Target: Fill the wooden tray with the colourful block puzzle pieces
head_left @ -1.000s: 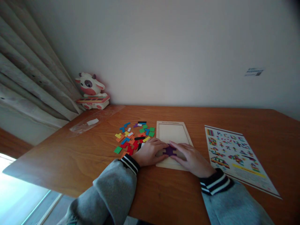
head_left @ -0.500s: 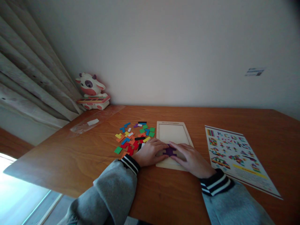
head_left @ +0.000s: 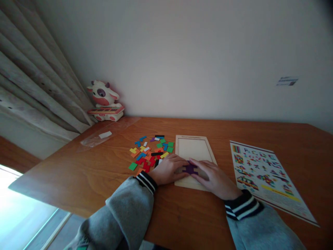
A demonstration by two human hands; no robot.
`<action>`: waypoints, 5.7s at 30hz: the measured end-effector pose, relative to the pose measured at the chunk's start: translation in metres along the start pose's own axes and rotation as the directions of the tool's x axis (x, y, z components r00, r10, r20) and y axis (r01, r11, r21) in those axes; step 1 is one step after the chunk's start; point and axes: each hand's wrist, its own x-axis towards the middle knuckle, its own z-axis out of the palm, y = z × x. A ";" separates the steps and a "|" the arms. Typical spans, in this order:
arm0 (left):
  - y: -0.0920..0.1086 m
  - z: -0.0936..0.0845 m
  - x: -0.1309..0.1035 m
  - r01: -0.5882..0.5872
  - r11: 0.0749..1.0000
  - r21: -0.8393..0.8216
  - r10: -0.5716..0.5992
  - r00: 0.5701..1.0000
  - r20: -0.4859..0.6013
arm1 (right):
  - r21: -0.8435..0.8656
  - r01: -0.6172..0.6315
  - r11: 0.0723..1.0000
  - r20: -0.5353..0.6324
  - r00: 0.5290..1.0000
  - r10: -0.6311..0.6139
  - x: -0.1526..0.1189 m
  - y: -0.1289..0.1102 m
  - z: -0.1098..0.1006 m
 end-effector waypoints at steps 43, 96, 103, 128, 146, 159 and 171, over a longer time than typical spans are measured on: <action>-0.062 -0.059 -0.052 0.233 0.949 0.211 -0.198 0.965 -0.172 | 0.104 -0.148 0.984 -0.192 0.967 0.166 -0.008 0.011 -0.008; -0.018 -0.007 0.005 -0.086 0.988 0.127 0.080 0.995 0.054 | 0.037 -0.047 0.998 0.067 0.997 0.044 0.016 0.017 -0.003; -0.017 -0.008 0.005 -0.085 0.988 0.132 0.079 0.996 0.050 | 0.053 -0.037 0.998 0.052 0.998 0.034 0.015 0.018 -0.002; -0.022 -0.015 0.002 -0.044 0.989 0.143 0.043 0.999 0.011 | 0.026 -0.047 0.999 0.044 0.998 0.046 0.014 0.020 -0.005; -0.042 -0.046 -0.017 0.109 0.950 0.292 -0.093 0.993 -0.069 | 0.062 -0.187 0.980 -0.166 0.967 0.195 0.012 0.024 -0.014; -0.008 -0.052 -0.045 0.029 0.990 0.137 -0.036 0.998 0.044 | 0.033 -0.198 0.980 -0.211 0.957 0.201 0.010 0.028 -0.013; -0.002 -0.030 -0.076 0.010 0.989 0.151 0.000 0.998 -0.067 | -0.014 -0.160 0.987 -0.279 0.949 0.150 -0.011 0.012 -0.006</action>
